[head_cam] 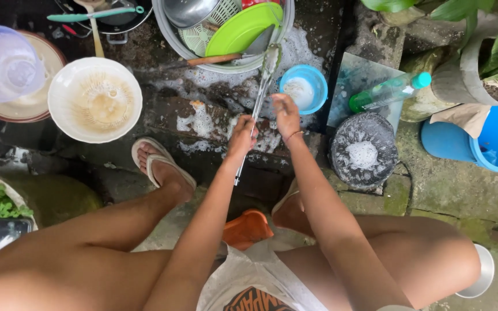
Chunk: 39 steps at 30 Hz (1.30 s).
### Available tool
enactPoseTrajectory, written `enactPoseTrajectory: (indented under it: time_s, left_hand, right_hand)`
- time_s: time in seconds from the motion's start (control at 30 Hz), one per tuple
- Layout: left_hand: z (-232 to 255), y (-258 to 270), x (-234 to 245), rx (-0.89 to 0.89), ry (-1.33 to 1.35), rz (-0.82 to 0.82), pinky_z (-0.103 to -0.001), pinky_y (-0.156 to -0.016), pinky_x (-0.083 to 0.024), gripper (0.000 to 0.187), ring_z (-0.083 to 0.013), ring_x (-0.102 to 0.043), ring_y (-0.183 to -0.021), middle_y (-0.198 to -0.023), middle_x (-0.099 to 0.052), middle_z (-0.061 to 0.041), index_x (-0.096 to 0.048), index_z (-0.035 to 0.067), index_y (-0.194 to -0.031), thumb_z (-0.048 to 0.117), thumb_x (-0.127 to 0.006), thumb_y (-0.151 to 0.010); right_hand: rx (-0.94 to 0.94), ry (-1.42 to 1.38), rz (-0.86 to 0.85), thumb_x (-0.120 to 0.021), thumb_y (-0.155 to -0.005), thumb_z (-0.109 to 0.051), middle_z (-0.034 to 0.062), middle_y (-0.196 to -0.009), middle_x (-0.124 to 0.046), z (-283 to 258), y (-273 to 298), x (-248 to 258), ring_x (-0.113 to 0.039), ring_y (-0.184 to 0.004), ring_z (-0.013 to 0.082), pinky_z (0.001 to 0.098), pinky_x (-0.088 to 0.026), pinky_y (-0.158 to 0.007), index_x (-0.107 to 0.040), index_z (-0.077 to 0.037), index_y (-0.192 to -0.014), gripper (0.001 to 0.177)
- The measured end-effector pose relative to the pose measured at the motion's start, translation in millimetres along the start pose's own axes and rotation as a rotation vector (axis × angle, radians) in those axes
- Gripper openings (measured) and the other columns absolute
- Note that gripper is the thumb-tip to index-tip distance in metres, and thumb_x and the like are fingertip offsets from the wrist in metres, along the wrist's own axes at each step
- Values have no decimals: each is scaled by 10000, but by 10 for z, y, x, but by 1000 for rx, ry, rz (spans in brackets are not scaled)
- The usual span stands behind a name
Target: Washing various dishes including bowls, plates, and utensils by hand using soap and a scrubber in an outdoor area.
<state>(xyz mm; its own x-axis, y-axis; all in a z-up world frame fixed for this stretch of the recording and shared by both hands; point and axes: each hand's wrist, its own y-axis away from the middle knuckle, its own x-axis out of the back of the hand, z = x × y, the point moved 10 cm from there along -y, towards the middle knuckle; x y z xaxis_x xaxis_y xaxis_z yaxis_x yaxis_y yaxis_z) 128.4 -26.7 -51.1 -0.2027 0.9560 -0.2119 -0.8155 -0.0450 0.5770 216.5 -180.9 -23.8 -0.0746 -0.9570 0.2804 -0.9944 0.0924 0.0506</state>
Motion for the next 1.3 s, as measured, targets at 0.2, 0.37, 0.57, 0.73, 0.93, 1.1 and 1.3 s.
enactPoseTrajectory:
  time_s: [0.2, 0.37, 0.57, 0.73, 0.93, 1.1, 1.3]
  left_hand:
    - [747, 482, -242, 1, -143, -19, -242, -258, -429, 293, -151, -493, -342, -652, -521, -68, -543, 125, -1005, 410, -475, -1012]
    - [336, 6, -446, 26, -81, -56, -417, -449, -628, 310, -256, -656, -545, -933, -597, -203, -571, 12, -1137, 270, -446, -1019]
    - [705, -47, -746, 17, -208, -141, -360, -420, -633, 298, -264, -668, -483, -878, -683, -215, -422, -4, -1230, 198, -352, -1023]
    - [482, -172, -858, 93, -179, -232, -338, -454, -621, 333, -270, -682, -557, -1009, -688, -243, -282, 78, -1352, 186, -296, -1037]
    - [254, -342, -778, 72, 32, -244, -471, -655, -635, 243, -303, -679, -793, -1075, -562, -210, -437, 34, -1239, 87, -426, -1002]
    - [331, -272, -660, 89, 129, -168, -218, -249, -309, 290, -118, -379, -371, -680, -445, -62, -469, 104, -1199, 141, -455, -912]
    - [382, 49, -690, 10, -439, -171, -462, -698, -602, 366, -350, -677, -1027, -1099, -647, -270, -455, 168, -1334, 379, -379, -1044]
  right_hand:
    - [-69, 527, 80, -614, -837, -145, -18, -1038, -544, 691, -528, 507, -620, -966, 227, 398, -547, -874, -664, -271, -971, 191]
    - [-269, 768, -51, -595, -832, -326, 57, -1125, -542, 1356, -734, 382, -640, -1039, 364, 447, -518, -948, -660, -342, -962, 147]
    - [-409, 949, -197, -580, -823, -407, 130, -1243, -523, 1703, -913, 196, -629, -1113, 380, 436, -507, -1002, -608, -218, -1166, 393]
    - [-558, 765, -264, -727, -776, -229, 166, -1304, -523, 1419, -783, 280, -541, -1246, 353, 447, -426, -1102, -146, -221, -1332, 804]
    - [-669, 930, -290, -631, -846, -345, 207, -1164, -663, 937, -677, 355, -626, -1146, 336, 424, -537, -941, -613, -30, -1178, 458]
    - [-817, -676, 162, -515, -585, -263, 99, -1041, -538, 66, -290, 306, -538, -1103, 325, 410, -437, -986, -599, 8, -1115, 600]
    - [-107, 51, 205, -517, -943, -323, 263, -1025, -678, -357, -511, 644, -617, -1077, 411, 493, -486, -974, -639, -4, -1109, 379]
